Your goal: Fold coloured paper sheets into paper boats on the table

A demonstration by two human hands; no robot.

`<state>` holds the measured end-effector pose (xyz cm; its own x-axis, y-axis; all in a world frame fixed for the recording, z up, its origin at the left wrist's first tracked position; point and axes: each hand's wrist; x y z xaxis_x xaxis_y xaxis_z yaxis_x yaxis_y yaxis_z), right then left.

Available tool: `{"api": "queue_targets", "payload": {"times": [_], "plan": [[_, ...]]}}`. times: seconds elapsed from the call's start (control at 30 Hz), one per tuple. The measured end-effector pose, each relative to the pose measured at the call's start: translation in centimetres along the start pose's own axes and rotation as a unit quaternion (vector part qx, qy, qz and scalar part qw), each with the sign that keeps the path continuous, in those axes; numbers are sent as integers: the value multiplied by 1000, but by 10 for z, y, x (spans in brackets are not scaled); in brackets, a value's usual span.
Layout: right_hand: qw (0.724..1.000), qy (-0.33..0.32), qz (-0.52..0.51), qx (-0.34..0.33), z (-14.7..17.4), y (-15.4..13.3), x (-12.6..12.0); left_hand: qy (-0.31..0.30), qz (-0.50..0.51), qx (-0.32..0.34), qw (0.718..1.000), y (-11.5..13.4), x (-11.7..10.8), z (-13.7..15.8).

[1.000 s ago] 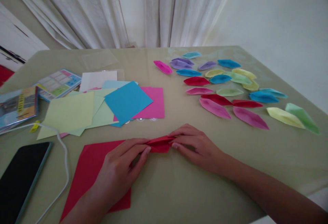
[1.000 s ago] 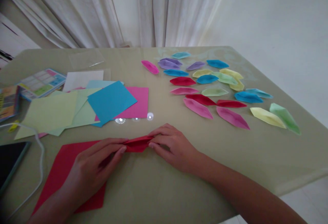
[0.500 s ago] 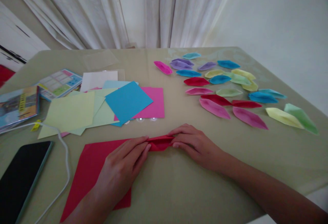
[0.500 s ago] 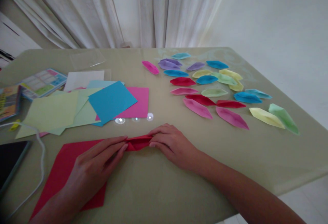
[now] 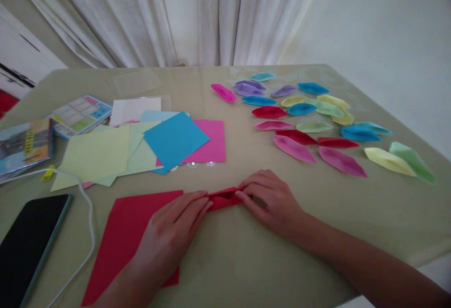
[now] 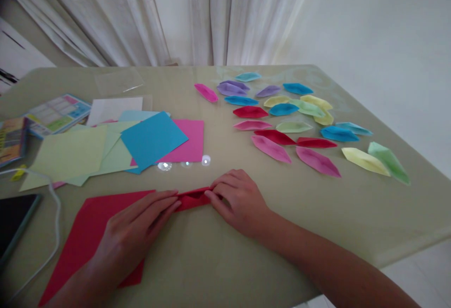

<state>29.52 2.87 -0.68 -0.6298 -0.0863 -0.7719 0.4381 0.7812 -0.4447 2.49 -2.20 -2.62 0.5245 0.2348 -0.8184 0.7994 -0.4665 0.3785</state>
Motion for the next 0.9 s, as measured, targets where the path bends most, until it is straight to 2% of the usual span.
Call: {"api": "queue_targets", "payload": {"times": [0.2, 0.37, 0.47, 0.63, 0.77, 0.9], "plan": [[998, 1, 55, 1, 1, -3, 1, -28, -1, 45, 999, -1, -10, -5], [998, -3, 69, 13, 2, -3, 1, -70, -73, 126, 987, -5, -15, -9], [997, -1, 78, 1, 2, -2, 0, -111, -91, 141, 980, -10, -14, -4], [996, -22, 43, -70, 2, 0, -4, -131, -29, 77, 988, -15, -13, 2], [996, -50, 31, -69, 3, 3, -5, -106, 55, -9, 993, -12, -16, -5], [996, -61, 35, -57, 5, 5, -3, -116, 95, -40, 988, -7, -16, -10]]}}
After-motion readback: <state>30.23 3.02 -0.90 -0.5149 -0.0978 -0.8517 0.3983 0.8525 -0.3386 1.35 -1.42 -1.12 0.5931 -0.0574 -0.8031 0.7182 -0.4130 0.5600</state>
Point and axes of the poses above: each hand's wrist, its own z-axis away from the middle knuckle, its own x-axis out of the palm, y = z × x, and after that the axes turned 11 degrees about -x, right-handed
